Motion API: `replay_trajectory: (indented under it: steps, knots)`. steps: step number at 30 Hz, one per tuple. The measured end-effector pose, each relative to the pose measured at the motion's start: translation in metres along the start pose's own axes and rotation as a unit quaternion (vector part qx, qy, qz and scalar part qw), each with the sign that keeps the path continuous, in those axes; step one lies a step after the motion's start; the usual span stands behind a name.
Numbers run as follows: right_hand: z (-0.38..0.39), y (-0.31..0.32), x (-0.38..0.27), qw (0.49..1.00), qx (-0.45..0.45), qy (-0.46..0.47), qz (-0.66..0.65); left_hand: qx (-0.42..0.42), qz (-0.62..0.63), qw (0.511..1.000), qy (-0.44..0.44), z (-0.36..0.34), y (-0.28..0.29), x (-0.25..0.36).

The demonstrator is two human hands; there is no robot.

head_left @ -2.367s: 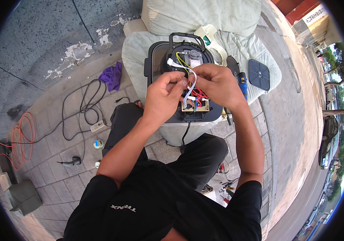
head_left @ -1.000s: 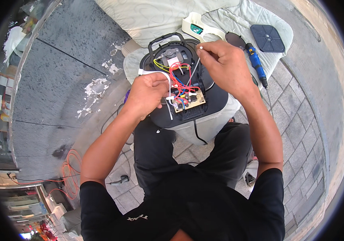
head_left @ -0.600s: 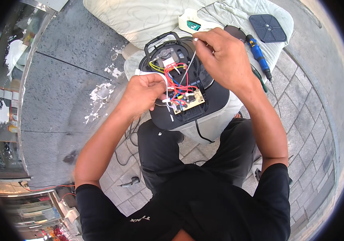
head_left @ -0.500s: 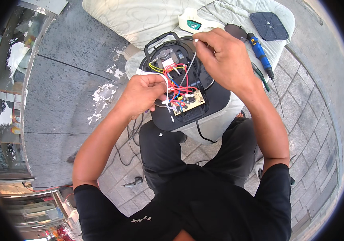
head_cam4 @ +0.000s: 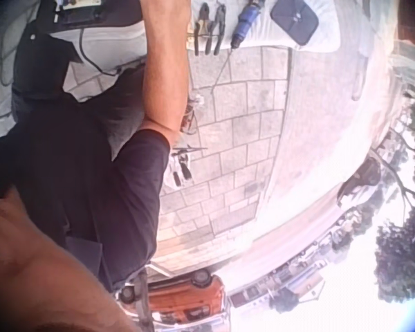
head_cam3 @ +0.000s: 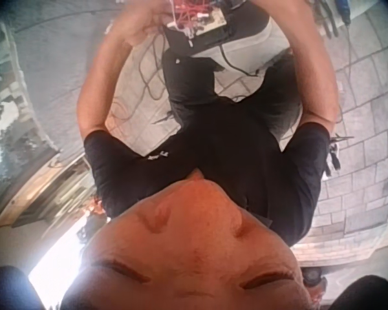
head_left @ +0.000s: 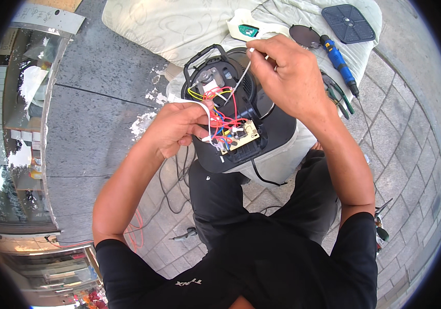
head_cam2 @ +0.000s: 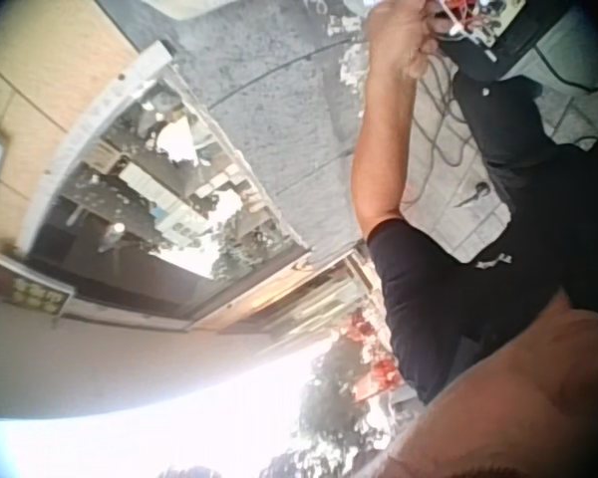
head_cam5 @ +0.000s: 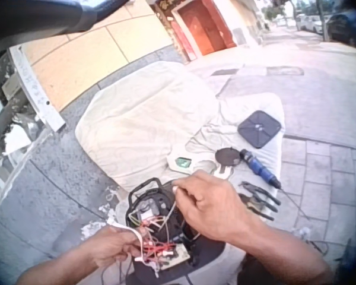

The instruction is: The person uses a power drill to remove screws from a small electronic device, then organizes and secures the internal wires with zip ties. They briefly walk into a nearby shop to retrieve more zip ties and return to continue bundling the wires.

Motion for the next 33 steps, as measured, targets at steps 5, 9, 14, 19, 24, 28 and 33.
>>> replay_trajectory:
  steps: [5,9,14,19,24,28,33]
  knots:
    - [0.000,-0.003,0.007,0.998,-0.010,-0.053,-0.029,0.025,-0.018,0.999,-0.008,-0.005,0.002,-0.009]
    - [-0.002,-0.005,0.022,0.990,-0.003,-0.122,-0.073,0.008,0.026,0.999,-0.017,0.004,-0.005,-0.011]
    - [-0.010,-0.005,0.033,0.975,-0.031,-0.204,-0.082,0.010,0.049,0.998,-0.033,0.005,-0.005,-0.016]
    - [-0.006,-0.015,0.045,0.957,-0.055,-0.270,-0.089,0.043,0.086,0.995,-0.029,0.006,-0.005,-0.023]
    - [-0.012,-0.003,0.039,0.933,-0.013,-0.326,-0.151,-0.003,0.117,0.992,-0.040,0.001,-0.006,-0.029]
    - [-0.013,0.006,0.037,0.927,-0.012,-0.332,-0.177,-0.034,0.122,0.991,-0.048,-0.004,-0.006,-0.032]
    - [-0.001,-0.005,0.050,0.909,-0.029,-0.360,-0.210,-0.020,0.142,0.989,-0.034,-0.004,-0.009,-0.032]
Point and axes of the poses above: each hand's wrist, its own z-axis away from the middle knuckle, its own y-axis out of the back of the hand, x = y × z, the point moved 7 cm from there along -z, towards the middle knuckle, and after that the axes turned 9 degrees about x, right-handed, at the moved point
